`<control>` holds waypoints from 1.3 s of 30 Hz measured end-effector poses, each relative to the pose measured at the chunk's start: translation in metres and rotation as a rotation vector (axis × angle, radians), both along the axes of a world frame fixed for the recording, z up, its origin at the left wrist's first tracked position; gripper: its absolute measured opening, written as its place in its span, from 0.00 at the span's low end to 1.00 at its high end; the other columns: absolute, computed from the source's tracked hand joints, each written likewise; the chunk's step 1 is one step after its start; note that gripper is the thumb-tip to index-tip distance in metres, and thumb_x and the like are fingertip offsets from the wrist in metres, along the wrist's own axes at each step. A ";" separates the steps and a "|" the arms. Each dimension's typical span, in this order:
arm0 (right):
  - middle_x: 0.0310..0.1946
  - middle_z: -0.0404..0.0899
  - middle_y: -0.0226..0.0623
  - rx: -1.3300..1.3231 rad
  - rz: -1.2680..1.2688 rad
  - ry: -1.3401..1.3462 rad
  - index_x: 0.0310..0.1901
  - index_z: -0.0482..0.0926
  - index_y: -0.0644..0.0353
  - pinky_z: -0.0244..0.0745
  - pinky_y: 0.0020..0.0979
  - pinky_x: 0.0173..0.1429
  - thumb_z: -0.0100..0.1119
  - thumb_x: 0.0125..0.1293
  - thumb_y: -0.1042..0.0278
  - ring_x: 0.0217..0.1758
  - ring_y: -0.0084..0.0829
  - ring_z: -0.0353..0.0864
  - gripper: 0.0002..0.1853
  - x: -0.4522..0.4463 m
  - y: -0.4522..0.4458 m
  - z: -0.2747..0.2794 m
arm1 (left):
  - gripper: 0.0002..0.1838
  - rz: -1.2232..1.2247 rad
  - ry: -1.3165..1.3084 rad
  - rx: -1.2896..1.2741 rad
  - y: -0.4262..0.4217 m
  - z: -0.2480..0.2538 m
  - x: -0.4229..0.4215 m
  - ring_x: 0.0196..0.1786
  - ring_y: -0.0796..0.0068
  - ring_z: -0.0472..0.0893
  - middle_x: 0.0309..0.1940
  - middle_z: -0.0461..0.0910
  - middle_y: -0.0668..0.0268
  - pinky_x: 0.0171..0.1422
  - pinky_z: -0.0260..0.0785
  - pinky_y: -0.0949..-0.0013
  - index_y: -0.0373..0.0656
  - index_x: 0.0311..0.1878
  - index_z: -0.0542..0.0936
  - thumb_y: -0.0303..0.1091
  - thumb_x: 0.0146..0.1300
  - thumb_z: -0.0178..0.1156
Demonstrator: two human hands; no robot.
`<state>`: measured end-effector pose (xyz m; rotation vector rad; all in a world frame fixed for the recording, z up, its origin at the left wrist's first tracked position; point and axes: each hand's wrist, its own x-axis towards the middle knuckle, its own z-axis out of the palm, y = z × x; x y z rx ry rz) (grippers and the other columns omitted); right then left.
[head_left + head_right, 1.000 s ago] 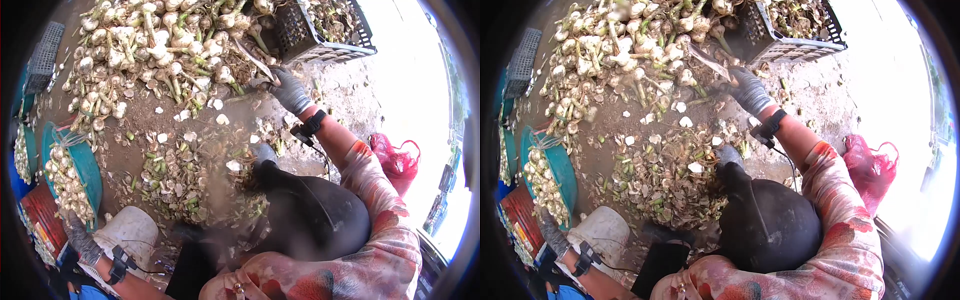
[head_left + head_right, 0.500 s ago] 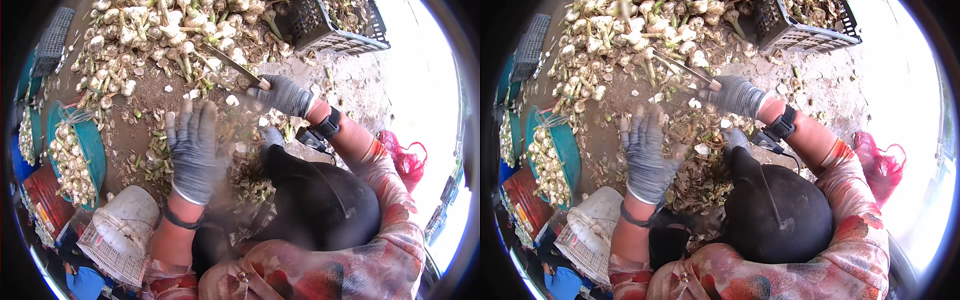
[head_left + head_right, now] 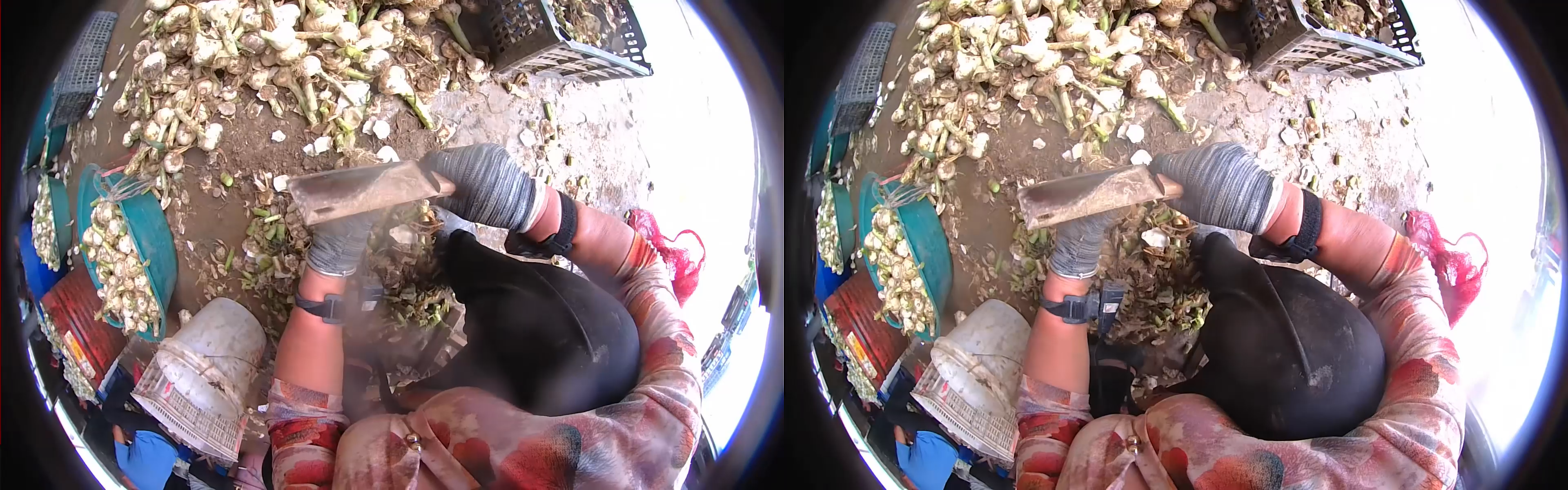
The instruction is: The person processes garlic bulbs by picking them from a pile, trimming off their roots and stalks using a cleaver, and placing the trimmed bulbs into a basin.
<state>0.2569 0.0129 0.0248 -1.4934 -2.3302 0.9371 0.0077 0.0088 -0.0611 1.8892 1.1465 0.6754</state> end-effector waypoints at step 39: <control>0.36 0.81 0.43 -0.468 -0.261 0.557 0.46 0.79 0.57 0.75 0.35 0.46 0.61 0.65 0.52 0.41 0.37 0.80 0.17 -0.028 0.007 -0.029 | 0.33 0.115 0.083 -0.028 0.002 0.080 0.027 0.53 0.67 0.76 0.51 0.73 0.60 0.58 0.72 0.66 0.40 0.62 0.65 0.26 0.54 0.70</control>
